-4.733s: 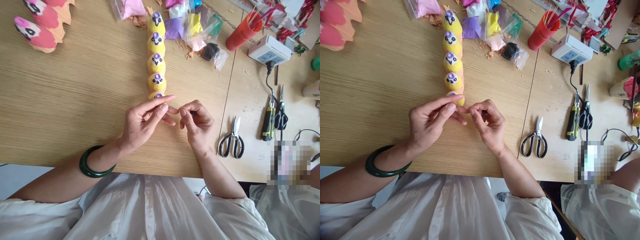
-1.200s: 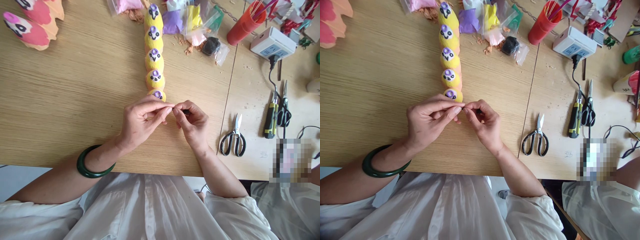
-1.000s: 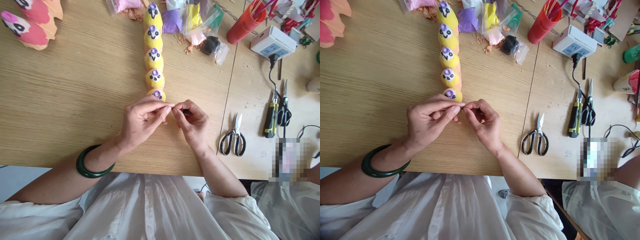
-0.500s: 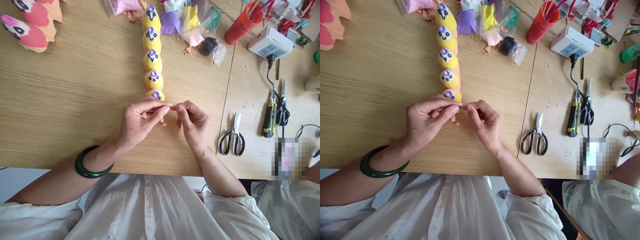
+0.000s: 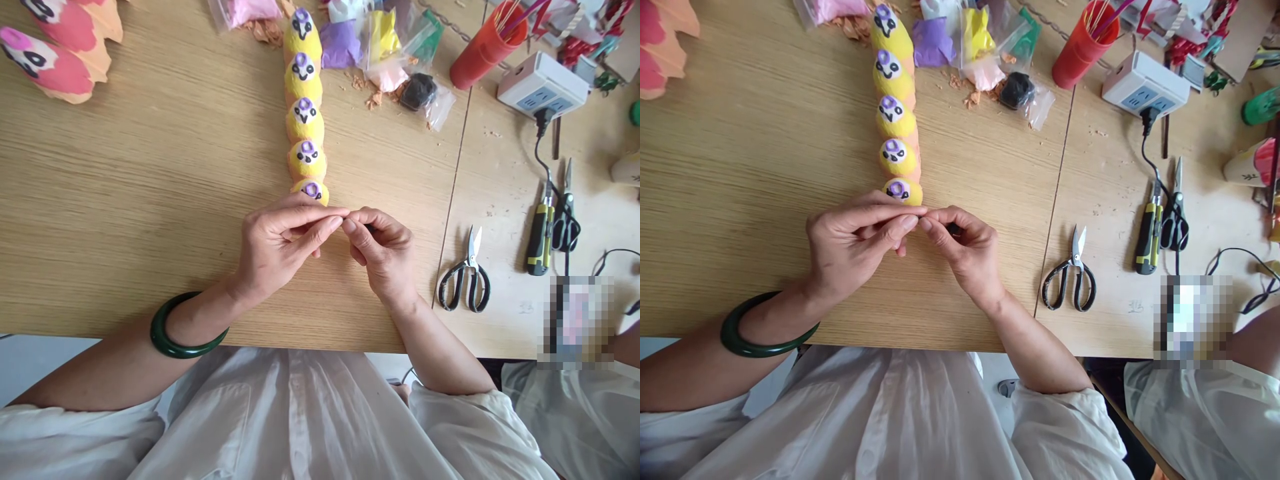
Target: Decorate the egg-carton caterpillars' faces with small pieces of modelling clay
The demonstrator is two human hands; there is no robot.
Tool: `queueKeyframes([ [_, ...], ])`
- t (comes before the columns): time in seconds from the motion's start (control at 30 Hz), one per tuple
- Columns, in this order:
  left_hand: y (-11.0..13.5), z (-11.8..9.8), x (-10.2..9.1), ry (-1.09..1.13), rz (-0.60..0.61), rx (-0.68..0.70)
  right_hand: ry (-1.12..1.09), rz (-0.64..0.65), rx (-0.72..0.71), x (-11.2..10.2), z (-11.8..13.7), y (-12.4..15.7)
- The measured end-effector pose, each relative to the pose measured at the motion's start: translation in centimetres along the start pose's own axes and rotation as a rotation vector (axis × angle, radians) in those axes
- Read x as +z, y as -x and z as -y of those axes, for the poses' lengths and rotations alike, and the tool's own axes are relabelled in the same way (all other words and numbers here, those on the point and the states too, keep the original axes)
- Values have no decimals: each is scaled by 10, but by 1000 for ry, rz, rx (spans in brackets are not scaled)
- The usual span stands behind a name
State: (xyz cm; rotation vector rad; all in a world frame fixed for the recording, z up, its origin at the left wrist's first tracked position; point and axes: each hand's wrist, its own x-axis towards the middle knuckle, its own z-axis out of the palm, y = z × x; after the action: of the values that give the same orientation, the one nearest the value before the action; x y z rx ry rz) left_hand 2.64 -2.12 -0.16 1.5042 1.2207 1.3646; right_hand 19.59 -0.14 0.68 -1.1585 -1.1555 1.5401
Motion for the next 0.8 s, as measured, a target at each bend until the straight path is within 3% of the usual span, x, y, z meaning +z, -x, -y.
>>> queueKeyframes([
  [0.27,0,-2,2,58,-42,-105,19,-37,-1,0,1,0],
  [0.63,-2,-6,0,-39,-6,-74,55,-24,-40,-1,-1,0],
  [0.8,-1,-5,3,67,-21,-93,77,-31,-57,-1,-2,0],
])
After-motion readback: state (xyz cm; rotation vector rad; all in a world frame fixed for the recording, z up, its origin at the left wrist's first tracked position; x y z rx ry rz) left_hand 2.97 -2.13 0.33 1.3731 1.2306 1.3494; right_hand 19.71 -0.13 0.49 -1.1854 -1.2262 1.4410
